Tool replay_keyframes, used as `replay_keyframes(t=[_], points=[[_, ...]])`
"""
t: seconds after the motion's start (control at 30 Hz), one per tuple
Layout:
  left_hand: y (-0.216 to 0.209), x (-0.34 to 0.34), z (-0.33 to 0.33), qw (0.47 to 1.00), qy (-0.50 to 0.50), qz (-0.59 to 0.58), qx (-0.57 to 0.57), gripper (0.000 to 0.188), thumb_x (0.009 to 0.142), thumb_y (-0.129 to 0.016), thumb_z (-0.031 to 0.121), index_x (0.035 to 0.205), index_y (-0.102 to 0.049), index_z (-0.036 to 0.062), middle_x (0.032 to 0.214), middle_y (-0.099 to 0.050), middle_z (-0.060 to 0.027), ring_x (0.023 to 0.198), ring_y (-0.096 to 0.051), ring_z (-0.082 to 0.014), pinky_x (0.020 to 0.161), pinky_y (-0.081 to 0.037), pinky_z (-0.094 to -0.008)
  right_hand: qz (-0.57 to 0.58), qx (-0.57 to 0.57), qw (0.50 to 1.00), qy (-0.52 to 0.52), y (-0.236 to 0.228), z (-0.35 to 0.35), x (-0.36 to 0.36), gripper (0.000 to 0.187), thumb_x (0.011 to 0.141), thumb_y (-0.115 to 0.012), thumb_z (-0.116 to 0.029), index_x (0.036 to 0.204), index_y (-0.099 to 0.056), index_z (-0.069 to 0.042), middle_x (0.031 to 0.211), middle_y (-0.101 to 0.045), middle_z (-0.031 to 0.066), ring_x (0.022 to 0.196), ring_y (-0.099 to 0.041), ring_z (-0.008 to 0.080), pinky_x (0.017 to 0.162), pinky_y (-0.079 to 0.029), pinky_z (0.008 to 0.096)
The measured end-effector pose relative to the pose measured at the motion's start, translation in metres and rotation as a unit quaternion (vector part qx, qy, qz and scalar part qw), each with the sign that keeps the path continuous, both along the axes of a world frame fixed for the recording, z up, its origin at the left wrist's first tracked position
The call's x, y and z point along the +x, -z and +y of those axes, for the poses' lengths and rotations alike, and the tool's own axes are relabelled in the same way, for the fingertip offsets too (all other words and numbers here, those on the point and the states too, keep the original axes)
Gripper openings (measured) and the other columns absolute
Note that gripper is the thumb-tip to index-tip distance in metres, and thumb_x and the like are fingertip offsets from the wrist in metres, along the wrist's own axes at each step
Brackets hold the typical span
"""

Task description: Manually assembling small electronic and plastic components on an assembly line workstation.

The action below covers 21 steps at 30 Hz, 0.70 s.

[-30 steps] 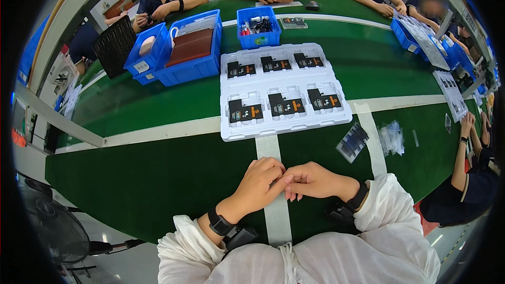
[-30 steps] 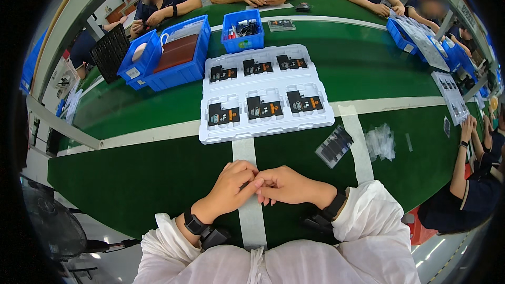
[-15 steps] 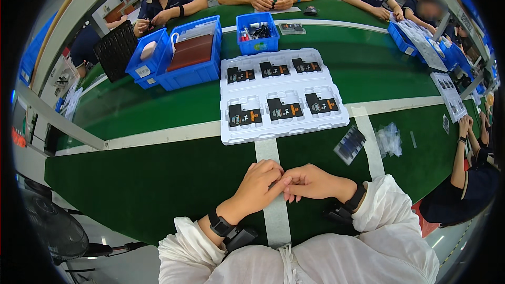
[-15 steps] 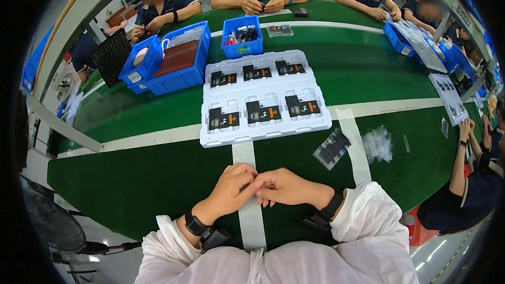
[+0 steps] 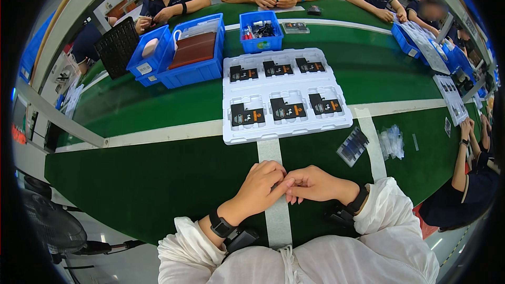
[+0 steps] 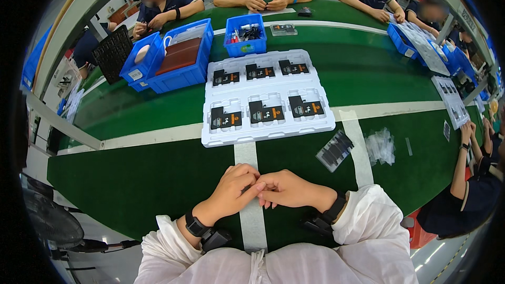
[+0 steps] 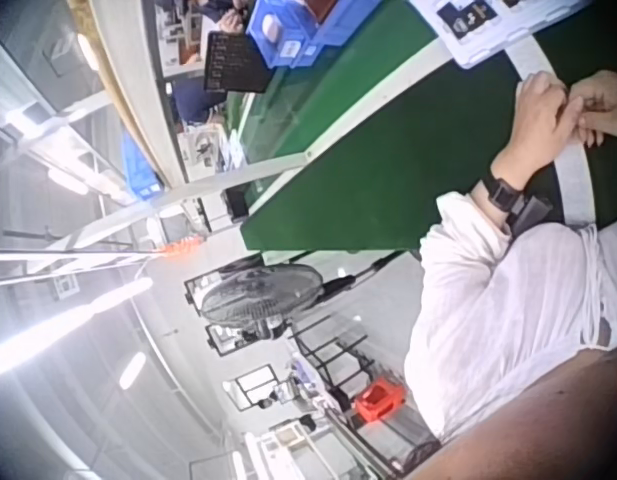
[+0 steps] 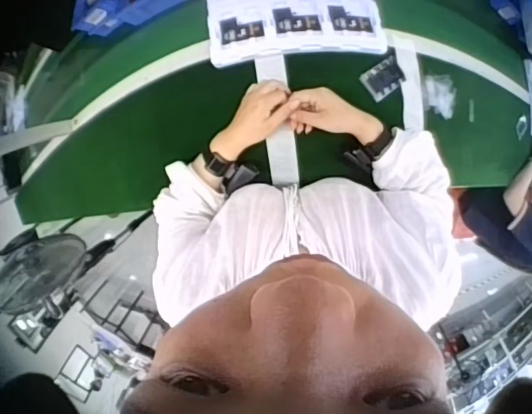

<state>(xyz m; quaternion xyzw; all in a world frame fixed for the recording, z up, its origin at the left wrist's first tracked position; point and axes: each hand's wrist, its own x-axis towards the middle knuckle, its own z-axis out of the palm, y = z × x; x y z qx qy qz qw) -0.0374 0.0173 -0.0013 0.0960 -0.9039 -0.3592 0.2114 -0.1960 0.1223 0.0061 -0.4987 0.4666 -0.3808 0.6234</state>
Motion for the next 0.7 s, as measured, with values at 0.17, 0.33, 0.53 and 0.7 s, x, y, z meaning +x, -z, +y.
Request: replay_keyframes(t=[0.17, 0.33, 0.53, 0.7], points=[[0.0003, -0.0002, 0.0007, 1.000, 0.002, 0.012, -0.002, 0.024, 0.084, -0.057, 0.023, 0.071, -0.055, 0.0030, 0.081, -0.052, -0.0056, 0.076, -0.049, -0.0228, 0.070, -0.035, -0.0326, -0.003, 0.001, 1.000, 0.002, 0.0011, 0.0005, -0.0001, 0.011, 0.090, -0.049, -0.013, 0.092, -0.055, -0.003, 0.077, -0.060, 0.0031, 0.069, -0.057, 0.0078, 0.059, -0.049, 0.0215], [-0.0006, 0.0006, 0.0013, 1.000, -0.004, -0.006, -0.003, 0.025, 0.083, -0.058, 0.021, 0.067, -0.050, 0.0035, 0.084, -0.055, -0.0073, 0.078, -0.052, -0.0237, 0.072, -0.036, -0.0330, 0.000, 0.001, 1.000, 0.002, 0.0007, 0.0003, 0.0002, 0.011, 0.090, -0.049, -0.012, 0.091, -0.055, -0.003, 0.077, -0.060, 0.0035, 0.069, -0.058, 0.0081, 0.059, -0.050, 0.0220], [0.0003, 0.0000, 0.0000, 1.000, -0.002, -0.005, -0.005, 0.023, 0.083, -0.057, 0.020, 0.067, -0.051, 0.0034, 0.083, -0.055, -0.0071, 0.078, -0.052, -0.0234, 0.072, -0.036, -0.0328, 0.002, -0.003, 1.000, 0.002, -0.0003, -0.0003, -0.0003, 0.011, 0.089, -0.049, -0.012, 0.091, -0.054, -0.003, 0.077, -0.060, 0.0040, 0.069, -0.058, 0.0084, 0.059, -0.050, 0.0220], [0.0008, 0.0003, 0.0002, 1.000, -0.003, -0.008, -0.005, 0.022, 0.083, -0.057, 0.020, 0.068, -0.052, 0.0034, 0.083, -0.054, -0.0066, 0.078, -0.052, -0.0229, 0.072, -0.036, -0.0326, 0.004, 0.001, 1.000, 0.004, 0.0004, -0.0003, 0.0000, 0.011, 0.089, -0.049, -0.012, 0.090, -0.054, -0.003, 0.077, -0.060, 0.0042, 0.069, -0.058, 0.0082, 0.060, -0.050, 0.0217]])
